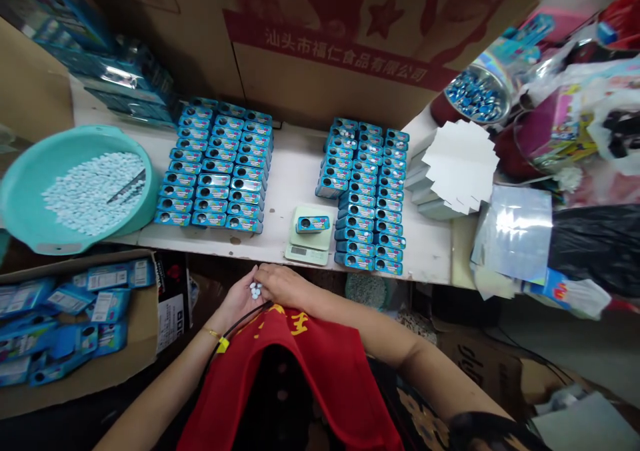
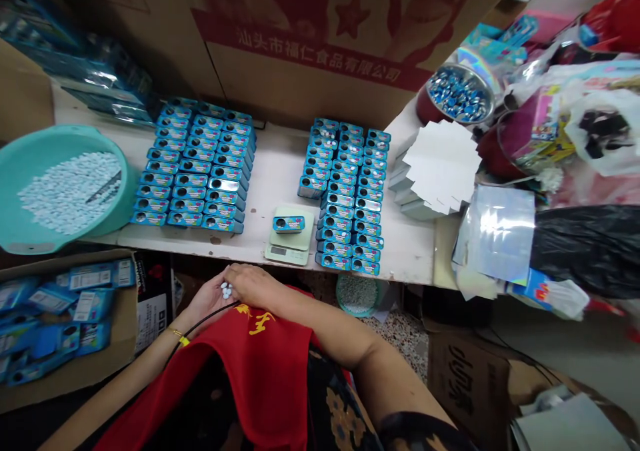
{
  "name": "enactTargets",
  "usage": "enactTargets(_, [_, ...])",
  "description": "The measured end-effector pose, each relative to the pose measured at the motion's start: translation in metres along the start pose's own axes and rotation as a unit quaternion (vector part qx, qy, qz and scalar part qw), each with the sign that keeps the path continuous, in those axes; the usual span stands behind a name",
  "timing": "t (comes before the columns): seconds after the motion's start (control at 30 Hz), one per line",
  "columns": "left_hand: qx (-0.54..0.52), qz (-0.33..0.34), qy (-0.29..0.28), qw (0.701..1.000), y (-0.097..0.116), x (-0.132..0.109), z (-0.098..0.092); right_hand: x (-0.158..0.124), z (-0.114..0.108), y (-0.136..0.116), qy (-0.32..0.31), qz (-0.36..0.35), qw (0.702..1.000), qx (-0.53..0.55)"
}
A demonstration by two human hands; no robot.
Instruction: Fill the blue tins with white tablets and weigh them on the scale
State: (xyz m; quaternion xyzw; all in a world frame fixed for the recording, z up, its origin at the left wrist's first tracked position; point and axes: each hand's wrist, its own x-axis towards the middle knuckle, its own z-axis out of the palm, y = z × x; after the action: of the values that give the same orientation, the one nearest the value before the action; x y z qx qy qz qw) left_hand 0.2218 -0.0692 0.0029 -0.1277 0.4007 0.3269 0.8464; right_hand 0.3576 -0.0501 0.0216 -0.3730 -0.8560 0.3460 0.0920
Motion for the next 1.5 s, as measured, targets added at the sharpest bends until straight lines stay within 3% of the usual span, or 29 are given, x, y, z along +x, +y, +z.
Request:
enactTargets(0.17, [0.011, 0.026, -0.04, 0.999, 0.008, 0.013, 0.03, -0.016, -0.037, 0.024, 0.114, 0.074, 0.986, 0.092])
enactTargets(0.27, [0.032, 0.036, -0.056, 0.997, 0.014, 0.024, 0.049, -0.02, -0.06, 0.046, 0.148, 0.129, 0.978, 0.069])
enactTargets(0.4, [0.037, 0.04, -0.048, 0.997, 0.016, 0.035, 0.06, -0.013, -0.078, 0.067, 0.143, 0.192, 0.969, -0.059])
enactTargets(0.53, [0.024, 0.039, -0.03, 0.998, 0.014, 0.032, 0.053, -0.011, -0.084, 0.075, 0.107, 0.211, 0.964, -0.117])
enactTargets(0.67, [0.003, 0.027, -0.033, 0.999, 0.009, 0.024, 0.044, -0.019, -0.072, 0.059, 0.149, 0.156, 0.974, -0.074])
enactTargets(0.77, [-0.01, 0.012, -0.046, 0.999, 0.005, 0.017, 0.037, -0.02, -0.047, 0.028, 0.082, 0.056, 0.993, -0.065])
enactTargets(0.9, [0.001, -0.015, -0.049, 0.999, 0.003, 0.007, 0.024, -0.011, -0.013, -0.002, 0.008, -0.025, 0.993, -0.111])
enactTargets(1.0, [0.013, -0.02, -0.043, 0.999, 0.002, 0.001, 0.014, -0.007, -0.002, -0.004, -0.022, -0.051, 0.995, -0.082])
enactTargets(1.17, [0.032, -0.025, -0.01, 0.999, -0.001, -0.002, 0.007, -0.007, -0.002, 0.003, -0.048, -0.049, 0.997, -0.034])
enactTargets(1.5, [0.028, -0.028, -0.018, 0.999, 0.0, 0.001, 0.008, -0.008, 0.006, 0.009, -0.015, -0.056, 0.998, 0.027])
